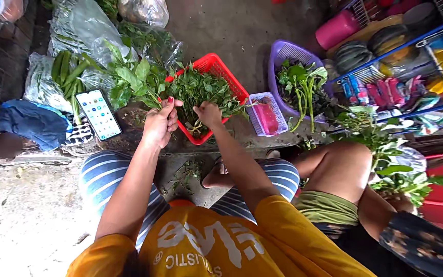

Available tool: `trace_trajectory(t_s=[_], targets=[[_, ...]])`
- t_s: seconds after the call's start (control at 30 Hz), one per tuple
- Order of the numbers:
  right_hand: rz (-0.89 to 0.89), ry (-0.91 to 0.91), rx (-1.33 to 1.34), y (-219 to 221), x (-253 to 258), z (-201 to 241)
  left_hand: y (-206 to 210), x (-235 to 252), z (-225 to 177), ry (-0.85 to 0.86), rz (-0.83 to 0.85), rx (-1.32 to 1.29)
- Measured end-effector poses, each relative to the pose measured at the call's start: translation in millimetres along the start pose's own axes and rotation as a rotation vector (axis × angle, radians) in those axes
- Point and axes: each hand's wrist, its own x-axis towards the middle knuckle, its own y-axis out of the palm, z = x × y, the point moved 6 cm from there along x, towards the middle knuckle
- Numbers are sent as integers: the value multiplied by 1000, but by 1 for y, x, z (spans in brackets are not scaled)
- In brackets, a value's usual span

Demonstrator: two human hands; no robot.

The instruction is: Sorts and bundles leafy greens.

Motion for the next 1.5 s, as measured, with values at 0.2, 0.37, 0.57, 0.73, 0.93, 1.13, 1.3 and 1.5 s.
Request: trace_trajectory(t_s=[0.2,0.37,0.57,0.73,0.93,1.13,1.3,1.5], targets=[[-56,24,688,-54,-5,-18,-5,3,-6,32,-6,15],[-202,-179,911,-161,-61,-31,-1,4,-6,29,-4,32],[-358,-437,943,-193,-91,-27,10,6,3,32,16,48],[-338,-530,1052,-176,-88,-13,18,5,11,8,17,71],[-358,-608,1060,-160,-95,8,28,2,15,-29,31,123],[-319,-667,969,-146,-105,30,31,1,14,9,46,117],[-117,-635,1170,-111,-105,46,29,2,10,87,35,135],[85,-448,1322,-48,-111,65,34,5,10,212,103,137]])
